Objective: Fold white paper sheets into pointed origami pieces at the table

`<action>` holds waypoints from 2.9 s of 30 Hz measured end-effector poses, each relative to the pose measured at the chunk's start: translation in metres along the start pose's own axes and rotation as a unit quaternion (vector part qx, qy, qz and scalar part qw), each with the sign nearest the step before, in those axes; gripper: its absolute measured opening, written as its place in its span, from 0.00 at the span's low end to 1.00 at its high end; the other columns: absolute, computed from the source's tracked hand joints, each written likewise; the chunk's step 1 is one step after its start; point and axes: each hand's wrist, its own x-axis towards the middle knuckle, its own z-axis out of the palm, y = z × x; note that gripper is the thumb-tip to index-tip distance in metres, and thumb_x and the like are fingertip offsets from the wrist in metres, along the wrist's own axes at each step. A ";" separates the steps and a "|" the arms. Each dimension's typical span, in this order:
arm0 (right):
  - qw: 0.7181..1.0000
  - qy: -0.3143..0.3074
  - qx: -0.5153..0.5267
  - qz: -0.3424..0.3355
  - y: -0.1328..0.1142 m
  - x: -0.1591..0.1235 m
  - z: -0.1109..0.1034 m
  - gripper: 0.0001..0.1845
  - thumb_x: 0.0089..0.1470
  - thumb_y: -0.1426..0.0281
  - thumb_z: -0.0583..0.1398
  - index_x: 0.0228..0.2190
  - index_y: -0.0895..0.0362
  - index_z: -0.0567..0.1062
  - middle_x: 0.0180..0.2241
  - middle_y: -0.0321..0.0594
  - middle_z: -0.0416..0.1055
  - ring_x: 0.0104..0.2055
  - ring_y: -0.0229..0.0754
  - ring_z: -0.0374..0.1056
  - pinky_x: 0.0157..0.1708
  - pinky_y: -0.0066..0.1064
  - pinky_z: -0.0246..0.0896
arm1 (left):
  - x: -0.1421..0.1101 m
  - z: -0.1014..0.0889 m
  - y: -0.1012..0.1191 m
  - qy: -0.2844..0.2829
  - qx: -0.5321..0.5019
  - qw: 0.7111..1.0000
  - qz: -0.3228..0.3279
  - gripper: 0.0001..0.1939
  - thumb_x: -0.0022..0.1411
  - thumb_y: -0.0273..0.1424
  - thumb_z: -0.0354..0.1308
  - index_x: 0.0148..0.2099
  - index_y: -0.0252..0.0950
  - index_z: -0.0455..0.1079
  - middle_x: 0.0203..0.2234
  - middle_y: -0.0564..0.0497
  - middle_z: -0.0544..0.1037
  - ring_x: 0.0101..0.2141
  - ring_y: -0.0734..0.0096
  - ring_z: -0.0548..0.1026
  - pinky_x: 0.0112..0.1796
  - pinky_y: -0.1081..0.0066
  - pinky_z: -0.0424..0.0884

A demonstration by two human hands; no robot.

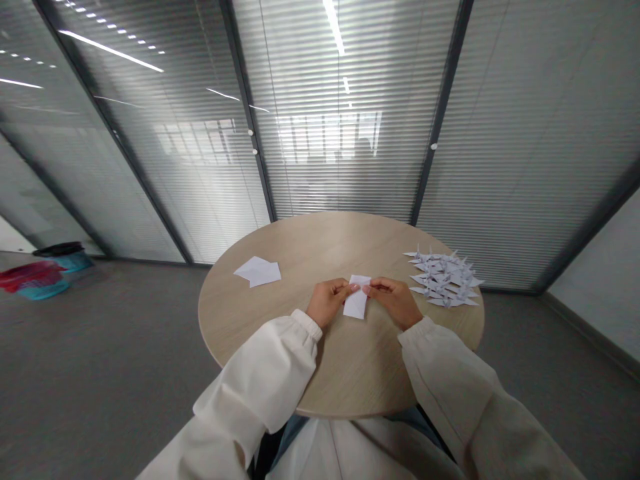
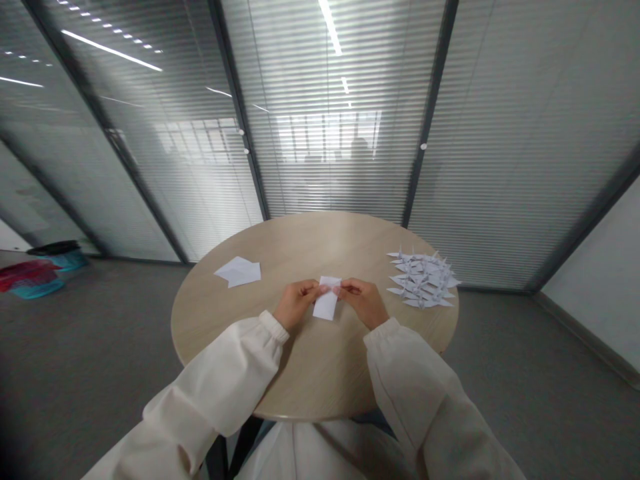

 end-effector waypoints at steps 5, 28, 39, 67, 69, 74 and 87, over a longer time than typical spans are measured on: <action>1.000 -0.008 -0.003 -0.002 0.004 0.002 -0.001 0.15 0.42 0.58 0.64 0.26 0.58 0.76 0.25 0.37 0.75 0.28 0.41 0.70 0.30 0.30 0.63 | -0.001 0.000 -0.001 0.006 0.017 1.000 0.013 0.22 0.55 0.48 0.54 0.26 0.31 0.69 0.17 0.56 0.65 0.21 0.77 0.61 0.23 0.77 0.56; 0.999 -0.039 -0.012 -0.006 0.008 0.002 0.000 0.13 0.43 0.60 0.63 0.26 0.58 0.76 0.26 0.36 0.74 0.29 0.41 0.69 0.31 0.30 0.62 | 0.001 0.000 0.001 0.054 -0.007 0.998 0.013 0.19 0.53 0.45 0.57 0.29 0.31 0.72 0.19 0.54 0.71 0.21 0.76 0.66 0.23 0.77 0.60; 0.998 -0.050 -0.026 -0.013 0.006 0.002 0.001 0.12 0.43 0.60 0.63 0.26 0.57 0.77 0.27 0.37 0.75 0.29 0.40 0.69 0.32 0.31 0.62 | 0.000 -0.001 0.005 0.091 0.024 0.995 0.023 0.18 0.53 0.44 0.58 0.26 0.32 0.71 0.17 0.54 0.71 0.20 0.76 0.66 0.22 0.77 0.60; 0.997 -0.040 0.050 0.047 0.000 0.001 -0.001 0.12 0.39 0.61 0.66 0.24 0.58 0.78 0.24 0.35 0.74 0.27 0.39 0.68 0.31 0.30 0.61 | 0.000 -0.002 0.005 0.054 -0.006 0.998 0.046 0.18 0.60 0.41 0.52 0.44 0.34 0.71 0.30 0.49 0.76 0.31 0.70 0.73 0.28 0.74 0.69; 0.995 -0.014 0.079 0.060 0.004 0.003 -0.002 0.13 0.39 0.60 0.66 0.24 0.57 0.77 0.24 0.35 0.74 0.27 0.40 0.68 0.31 0.30 0.62 | -0.002 -0.001 0.007 0.025 -0.001 0.997 0.072 0.22 0.59 0.38 0.54 0.55 0.37 0.63 0.42 0.46 0.75 0.41 0.65 0.73 0.32 0.73 0.70; 0.982 0.044 0.167 0.073 0.011 0.006 -0.003 0.16 0.39 0.57 0.66 0.24 0.57 0.75 0.26 0.37 0.73 0.30 0.41 0.69 0.35 0.33 0.65 | -0.006 0.000 0.008 -0.013 0.051 0.990 0.129 0.39 0.48 0.33 0.66 0.60 0.43 0.55 0.57 0.42 0.60 0.54 0.56 0.63 0.39 0.68 0.71; 0.963 0.044 0.247 0.103 0.011 0.006 -0.004 0.16 0.37 0.59 0.68 0.25 0.59 0.75 0.29 0.40 0.73 0.32 0.42 0.69 0.36 0.34 0.67 | -0.003 0.000 -0.001 -0.021 0.057 0.986 0.157 0.30 0.52 0.29 0.63 0.57 0.43 0.62 0.54 0.45 0.65 0.50 0.61 0.68 0.41 0.67 0.74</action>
